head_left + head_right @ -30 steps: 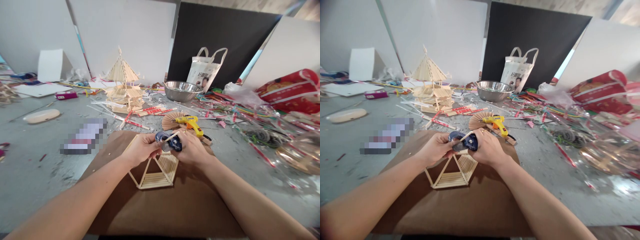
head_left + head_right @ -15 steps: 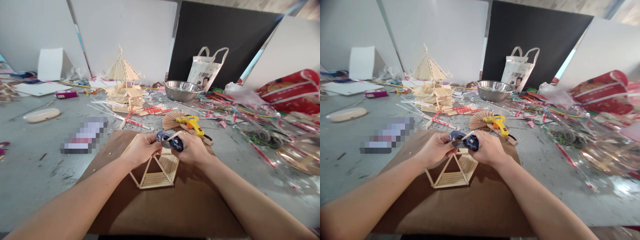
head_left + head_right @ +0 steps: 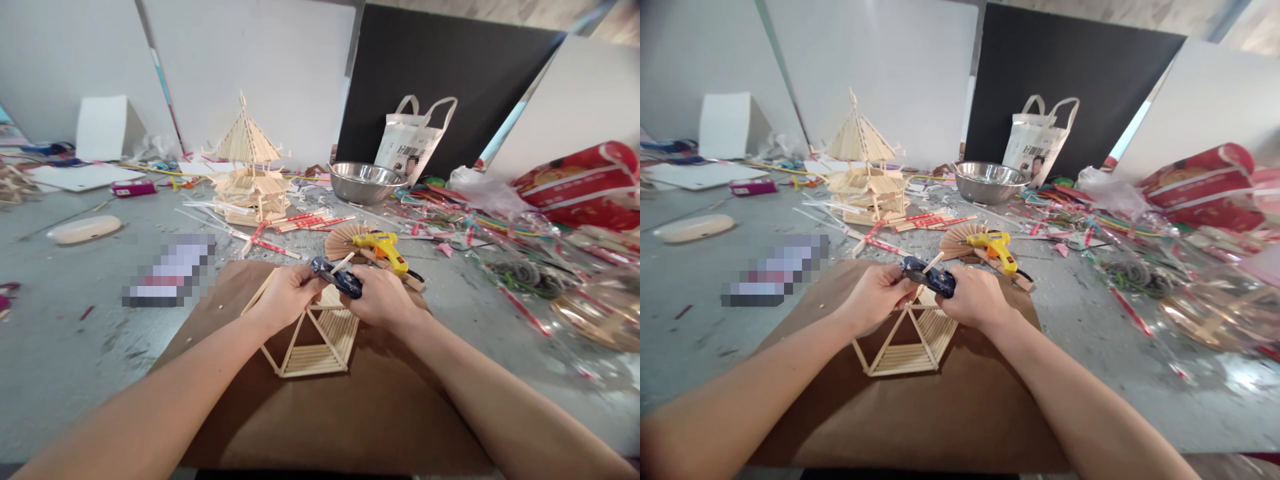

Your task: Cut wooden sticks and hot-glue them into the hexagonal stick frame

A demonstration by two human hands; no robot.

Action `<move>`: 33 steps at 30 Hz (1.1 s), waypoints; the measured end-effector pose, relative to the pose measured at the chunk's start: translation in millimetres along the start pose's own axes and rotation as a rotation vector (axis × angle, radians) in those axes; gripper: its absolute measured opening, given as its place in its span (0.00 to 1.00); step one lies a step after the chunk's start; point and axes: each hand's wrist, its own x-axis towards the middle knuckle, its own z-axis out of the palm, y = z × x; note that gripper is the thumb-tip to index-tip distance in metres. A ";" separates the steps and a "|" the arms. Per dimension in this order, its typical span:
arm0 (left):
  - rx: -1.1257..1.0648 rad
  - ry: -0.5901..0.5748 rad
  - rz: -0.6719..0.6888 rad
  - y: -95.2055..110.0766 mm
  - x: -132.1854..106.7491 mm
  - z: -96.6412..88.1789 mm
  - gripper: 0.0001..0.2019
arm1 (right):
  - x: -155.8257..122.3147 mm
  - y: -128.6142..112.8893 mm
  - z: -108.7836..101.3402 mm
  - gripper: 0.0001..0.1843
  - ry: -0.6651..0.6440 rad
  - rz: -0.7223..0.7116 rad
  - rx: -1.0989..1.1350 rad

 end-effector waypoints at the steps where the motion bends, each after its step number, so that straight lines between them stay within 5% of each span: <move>1: 0.001 0.008 -0.003 0.2 0.0 0.6 0.13 | 0.1 -0.3 -0.4 0.10 -0.013 0.008 -0.006; 23: 0.096 0.088 -0.113 -5.0 5.8 3.4 0.16 | 9.0 -3.4 -5.3 0.16 -0.171 0.083 0.008; 33: 0.084 0.076 0.047 -6.5 4.8 4.5 0.16 | 7.3 3.2 0.4 0.11 -0.070 0.008 0.093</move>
